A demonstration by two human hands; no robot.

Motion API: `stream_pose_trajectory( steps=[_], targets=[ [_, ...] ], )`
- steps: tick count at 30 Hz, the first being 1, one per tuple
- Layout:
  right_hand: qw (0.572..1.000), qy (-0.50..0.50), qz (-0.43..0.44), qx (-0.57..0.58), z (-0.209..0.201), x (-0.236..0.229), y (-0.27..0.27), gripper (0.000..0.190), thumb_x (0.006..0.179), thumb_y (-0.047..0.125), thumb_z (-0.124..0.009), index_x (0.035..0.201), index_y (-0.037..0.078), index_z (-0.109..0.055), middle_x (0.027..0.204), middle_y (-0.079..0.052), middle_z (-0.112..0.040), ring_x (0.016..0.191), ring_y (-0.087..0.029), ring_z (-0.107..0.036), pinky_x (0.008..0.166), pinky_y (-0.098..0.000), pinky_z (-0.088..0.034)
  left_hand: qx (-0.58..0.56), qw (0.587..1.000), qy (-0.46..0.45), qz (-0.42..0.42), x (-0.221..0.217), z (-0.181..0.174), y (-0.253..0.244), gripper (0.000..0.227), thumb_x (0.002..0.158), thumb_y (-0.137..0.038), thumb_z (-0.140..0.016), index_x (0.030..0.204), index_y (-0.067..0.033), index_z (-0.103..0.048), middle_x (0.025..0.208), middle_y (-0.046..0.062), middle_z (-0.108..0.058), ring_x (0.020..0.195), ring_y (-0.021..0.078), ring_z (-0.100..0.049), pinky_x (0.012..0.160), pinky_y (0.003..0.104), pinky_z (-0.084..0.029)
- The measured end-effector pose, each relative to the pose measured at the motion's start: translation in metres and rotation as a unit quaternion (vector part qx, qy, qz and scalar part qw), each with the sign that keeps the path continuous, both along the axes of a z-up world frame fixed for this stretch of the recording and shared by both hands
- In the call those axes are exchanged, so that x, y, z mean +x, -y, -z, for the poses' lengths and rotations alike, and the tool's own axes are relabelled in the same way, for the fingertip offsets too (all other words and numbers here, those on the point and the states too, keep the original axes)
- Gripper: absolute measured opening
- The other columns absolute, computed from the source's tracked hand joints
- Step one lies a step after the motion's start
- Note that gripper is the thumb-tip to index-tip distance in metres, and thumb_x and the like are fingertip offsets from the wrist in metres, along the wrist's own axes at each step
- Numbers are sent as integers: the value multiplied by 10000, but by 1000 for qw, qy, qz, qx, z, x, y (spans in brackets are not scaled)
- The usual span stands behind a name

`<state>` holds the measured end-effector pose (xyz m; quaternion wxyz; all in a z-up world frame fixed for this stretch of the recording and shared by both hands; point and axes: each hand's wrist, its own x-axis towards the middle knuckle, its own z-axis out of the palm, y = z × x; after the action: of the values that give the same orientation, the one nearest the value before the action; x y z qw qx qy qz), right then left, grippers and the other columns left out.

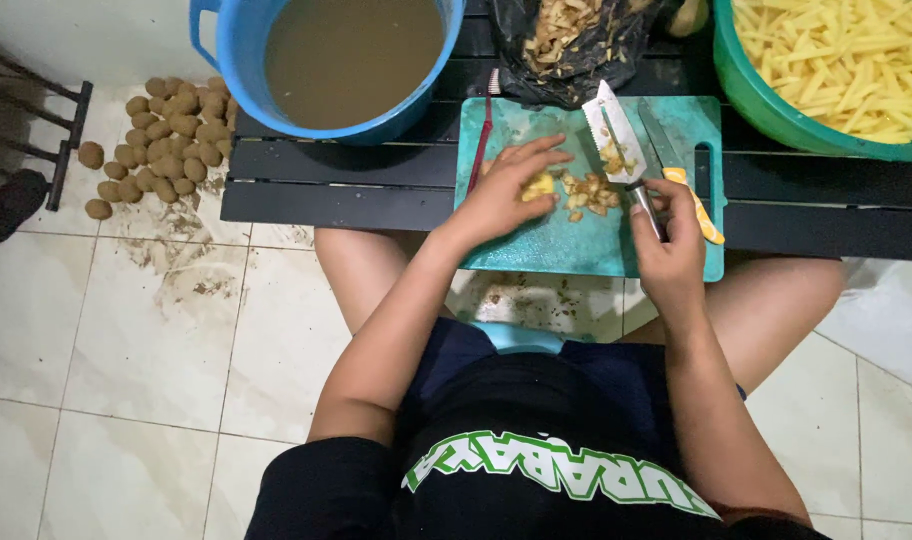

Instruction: Peeling and slicing a potato on a cutting board using a knife

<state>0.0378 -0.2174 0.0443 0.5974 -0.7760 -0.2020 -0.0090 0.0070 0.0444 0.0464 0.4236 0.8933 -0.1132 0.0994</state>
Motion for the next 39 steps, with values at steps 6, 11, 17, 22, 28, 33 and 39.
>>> stream_pose_trajectory(
  steps=[6, 11, 17, 22, 28, 33, 39],
  targets=[
    [1000, -19, -2, 10, 6, -3, 0, 324, 1049, 60, -626, 1365, 46, -554, 1035, -106, -606, 838, -130, -547, 678, -262, -415, 13, 996, 38, -81, -1, -8, 14, 423, 950, -368, -720, 1365, -358, -639, 1460, -60, -574, 1322, 316, -552, 1031, 493, -417],
    [1000, -10, -1, 11, -2, -7, -2, 326, 1054, 67, -650, 1368, 68, -563, 1063, -131, -612, 828, -162, -557, 673, -289, -444, 65, 991, 79, -89, 4, -28, 46, 425, 981, -363, -732, 1386, -297, -623, 1371, 37, -572, 1224, 287, -533, 1020, 495, -403],
    [1000, -13, 4, 24, -3, -9, -7, 335, 1051, 66, -647, 1372, 82, -551, 1077, -106, -566, 811, -136, -535, 651, -276, -444, 99, 970, 160, -151, 23, -11, 77, 432, 944, -420, -729, 1300, -219, -589, 1234, 34, -564, 1046, 306, -629, 870, 456, -502],
    [999, -17, -2, 42, -6, -10, -2, 316, 1064, 82, -619, 1367, 70, -531, 1075, -90, -518, 793, -113, -524, 651, -261, -431, 120, 959, 202, -160, 25, -11, 76, 127, 993, -286, -660, 1096, -214, -645, 1086, 3, -584, 959, 294, -623, 765, 416, -475],
    [998, -21, -2, 65, 8, -3, 5, 310, 1070, 66, -607, 1364, 51, -512, 1087, -87, -508, 776, -105, -544, 627, -256, -415, 154, 958, 167, -177, 24, -12, 69, 61, 926, -303, -698, 958, -270, -659, 1006, -53, -612, 958, 236, -588, 778, 403, -427],
    [998, -25, -9, 56, 8, -7, 3, 315, 1059, 55, -617, 1359, 56, -521, 1090, -101, -500, 762, -128, -555, 625, -262, -415, 126, 964, 155, -176, 23, -22, 75, 173, 973, -330, -666, 1138, -285, -646, 1083, -52, -610, 978, 248, -593, 817, 401, -435],
    [998, -11, -5, 54, 12, -5, 9, 312, 1069, 48, -615, 1365, 47, -517, 1097, -123, -494, 752, -158, -575, 615, -295, -419, 206, 952, 165, -157, 24, -12, 67, 66, 910, -296, -661, 966, -264, -645, 992, -45, -596, 934, 249, -568, 779, 420, -393]
  ],
)
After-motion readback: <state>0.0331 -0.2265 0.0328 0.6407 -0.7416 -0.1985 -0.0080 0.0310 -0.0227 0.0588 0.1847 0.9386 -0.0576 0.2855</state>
